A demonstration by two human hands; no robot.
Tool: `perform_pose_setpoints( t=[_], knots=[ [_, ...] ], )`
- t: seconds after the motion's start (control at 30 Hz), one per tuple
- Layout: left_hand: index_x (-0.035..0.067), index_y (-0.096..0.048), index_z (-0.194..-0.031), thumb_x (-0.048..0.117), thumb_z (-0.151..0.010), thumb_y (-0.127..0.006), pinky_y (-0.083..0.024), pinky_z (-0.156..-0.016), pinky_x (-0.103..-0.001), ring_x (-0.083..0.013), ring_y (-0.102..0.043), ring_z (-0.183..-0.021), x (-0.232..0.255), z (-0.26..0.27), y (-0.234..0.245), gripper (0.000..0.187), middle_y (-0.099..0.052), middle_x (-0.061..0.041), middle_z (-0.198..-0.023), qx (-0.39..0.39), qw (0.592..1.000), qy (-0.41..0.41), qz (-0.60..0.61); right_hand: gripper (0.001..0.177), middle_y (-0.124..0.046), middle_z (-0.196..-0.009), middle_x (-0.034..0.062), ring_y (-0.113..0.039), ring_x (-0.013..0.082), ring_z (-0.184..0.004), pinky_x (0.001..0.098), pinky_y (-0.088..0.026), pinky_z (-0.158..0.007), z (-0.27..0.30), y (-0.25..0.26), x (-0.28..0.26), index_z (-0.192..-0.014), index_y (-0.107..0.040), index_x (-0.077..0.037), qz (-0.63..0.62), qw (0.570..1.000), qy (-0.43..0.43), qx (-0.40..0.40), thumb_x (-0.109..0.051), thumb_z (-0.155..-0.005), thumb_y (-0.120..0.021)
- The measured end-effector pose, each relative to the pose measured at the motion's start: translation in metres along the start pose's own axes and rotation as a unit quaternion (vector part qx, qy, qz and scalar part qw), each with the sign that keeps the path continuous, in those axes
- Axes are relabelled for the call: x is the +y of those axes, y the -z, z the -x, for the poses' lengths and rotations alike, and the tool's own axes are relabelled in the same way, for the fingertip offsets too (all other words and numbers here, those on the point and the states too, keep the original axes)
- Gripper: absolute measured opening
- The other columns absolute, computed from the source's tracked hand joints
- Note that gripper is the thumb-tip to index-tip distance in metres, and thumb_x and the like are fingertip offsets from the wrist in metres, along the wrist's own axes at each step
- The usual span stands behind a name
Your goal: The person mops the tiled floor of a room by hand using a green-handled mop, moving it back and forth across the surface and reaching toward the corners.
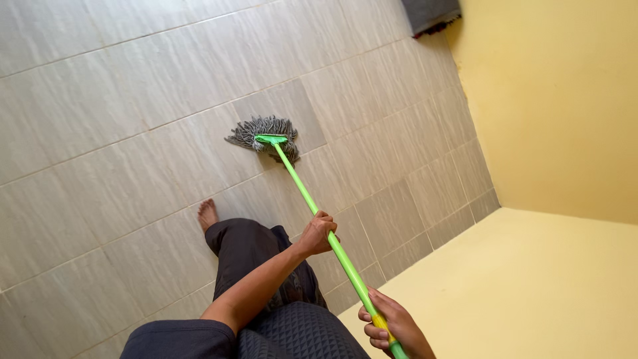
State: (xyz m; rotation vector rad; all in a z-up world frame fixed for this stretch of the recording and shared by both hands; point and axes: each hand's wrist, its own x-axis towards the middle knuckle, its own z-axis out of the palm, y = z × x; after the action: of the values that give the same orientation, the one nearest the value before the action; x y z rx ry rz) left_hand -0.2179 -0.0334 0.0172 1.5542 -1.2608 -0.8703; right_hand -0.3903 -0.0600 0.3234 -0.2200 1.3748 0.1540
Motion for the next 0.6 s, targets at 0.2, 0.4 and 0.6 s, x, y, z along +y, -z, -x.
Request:
perform_pose_setpoints(
  t=[0.2,0.4,0.6],
  knots=[
    [0.003,-0.058,-0.06,0.009,-0.065,-0.077,-0.052,-0.076,-0.045,-0.0325,-0.056,-0.083,-0.009,-0.031,-0.031,0.02,-0.056,-0.01,-0.067,0.041,0.998,-0.037,-0.023,0.057,-0.049,-0.076,0.0066,-0.036,0.0068,-0.039,0.0214,-0.033,-0.031,-0.012,0.031,-0.028,-0.158,-0.037,-0.016,0.001,1.0,0.013,-0.011,-0.026,-0.103,-0.046],
    [0.004,-0.057,-0.062,0.008,-0.064,-0.078,-0.053,-0.073,-0.045,-0.0326,-0.061,-0.084,-0.049,-0.088,-0.011,0.021,-0.056,-0.01,-0.068,0.108,0.991,-0.057,-0.051,0.058,-0.05,-0.074,0.0046,-0.039,0.0053,-0.041,0.02,-0.035,-0.031,-0.051,0.018,-0.08,-0.16,-0.034,-0.015,0.025,0.997,0.053,-0.051,-0.023,-0.104,-0.046],
    [0.005,-0.057,-0.063,0.006,-0.054,-0.087,-0.054,-0.08,-0.049,-0.0386,-0.06,-0.086,-0.157,-0.195,0.056,0.031,-0.06,-0.015,-0.077,0.123,0.982,-0.094,-0.11,0.055,-0.053,-0.077,0.0019,-0.044,0.0065,-0.046,0.0215,-0.039,-0.038,-0.169,-0.019,-0.166,-0.16,-0.03,-0.019,0.054,0.977,0.087,-0.187,-0.024,-0.107,-0.045]
  ],
)
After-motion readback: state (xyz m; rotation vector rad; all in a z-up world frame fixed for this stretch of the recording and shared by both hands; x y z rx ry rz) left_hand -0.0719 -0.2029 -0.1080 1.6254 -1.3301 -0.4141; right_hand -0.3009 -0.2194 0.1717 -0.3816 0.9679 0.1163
